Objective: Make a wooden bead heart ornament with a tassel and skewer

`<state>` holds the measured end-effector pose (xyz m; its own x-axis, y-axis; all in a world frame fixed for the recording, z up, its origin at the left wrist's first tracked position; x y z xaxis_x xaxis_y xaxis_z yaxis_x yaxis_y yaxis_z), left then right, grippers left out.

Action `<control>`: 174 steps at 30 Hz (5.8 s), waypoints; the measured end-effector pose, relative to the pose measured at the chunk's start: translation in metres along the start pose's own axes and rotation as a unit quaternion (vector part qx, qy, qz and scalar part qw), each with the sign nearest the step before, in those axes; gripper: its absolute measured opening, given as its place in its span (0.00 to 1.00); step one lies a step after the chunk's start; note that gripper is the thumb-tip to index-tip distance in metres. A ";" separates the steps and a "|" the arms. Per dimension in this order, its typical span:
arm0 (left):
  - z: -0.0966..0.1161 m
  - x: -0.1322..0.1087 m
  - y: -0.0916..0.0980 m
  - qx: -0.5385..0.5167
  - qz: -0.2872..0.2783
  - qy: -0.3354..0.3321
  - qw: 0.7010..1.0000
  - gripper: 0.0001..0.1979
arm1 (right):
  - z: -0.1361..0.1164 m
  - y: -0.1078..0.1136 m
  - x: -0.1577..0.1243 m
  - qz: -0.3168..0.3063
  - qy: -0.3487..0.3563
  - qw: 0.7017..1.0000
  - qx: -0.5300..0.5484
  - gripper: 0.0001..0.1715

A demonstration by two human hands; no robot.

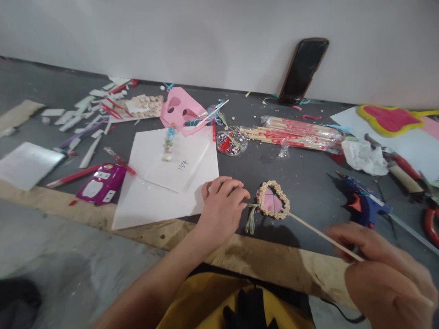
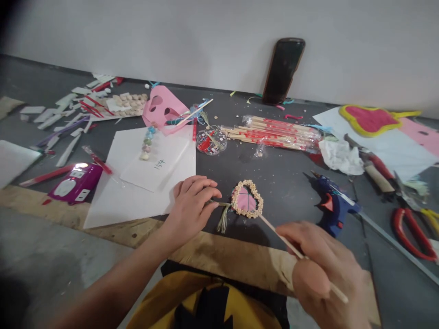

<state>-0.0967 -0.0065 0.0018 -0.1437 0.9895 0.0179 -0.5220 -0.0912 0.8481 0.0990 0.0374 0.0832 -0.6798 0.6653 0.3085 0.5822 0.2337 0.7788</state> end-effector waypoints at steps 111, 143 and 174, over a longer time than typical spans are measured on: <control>0.026 0.016 -0.028 0.104 -0.082 -0.016 0.991 0.05 | 0.073 -0.087 -0.044 -0.194 -0.351 0.806 0.435 0.16; 0.024 0.015 -0.035 0.075 -0.099 -0.033 0.992 0.05 | 0.049 -0.098 0.088 -0.342 -0.164 0.915 0.142 0.21; 0.022 0.008 -0.033 0.088 -0.067 -0.006 0.994 0.03 | 0.028 -0.093 0.095 -0.333 -0.113 0.935 0.045 0.19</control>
<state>-0.0622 0.0074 -0.0143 -0.0722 0.9927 -0.0965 -0.3809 0.0619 0.9225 -0.0068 0.0987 0.0248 -0.7994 0.4808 -0.3602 0.1042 0.7014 0.7051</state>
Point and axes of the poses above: each hand's wrist, its own x-axis towards the middle knuckle, its own y-axis out of the back of the hand, z = x × y, the point moved 10 cm from there along x, towards the middle knuckle, and after that the axes turned 7 degrees about -z, right-handed, at the moved point
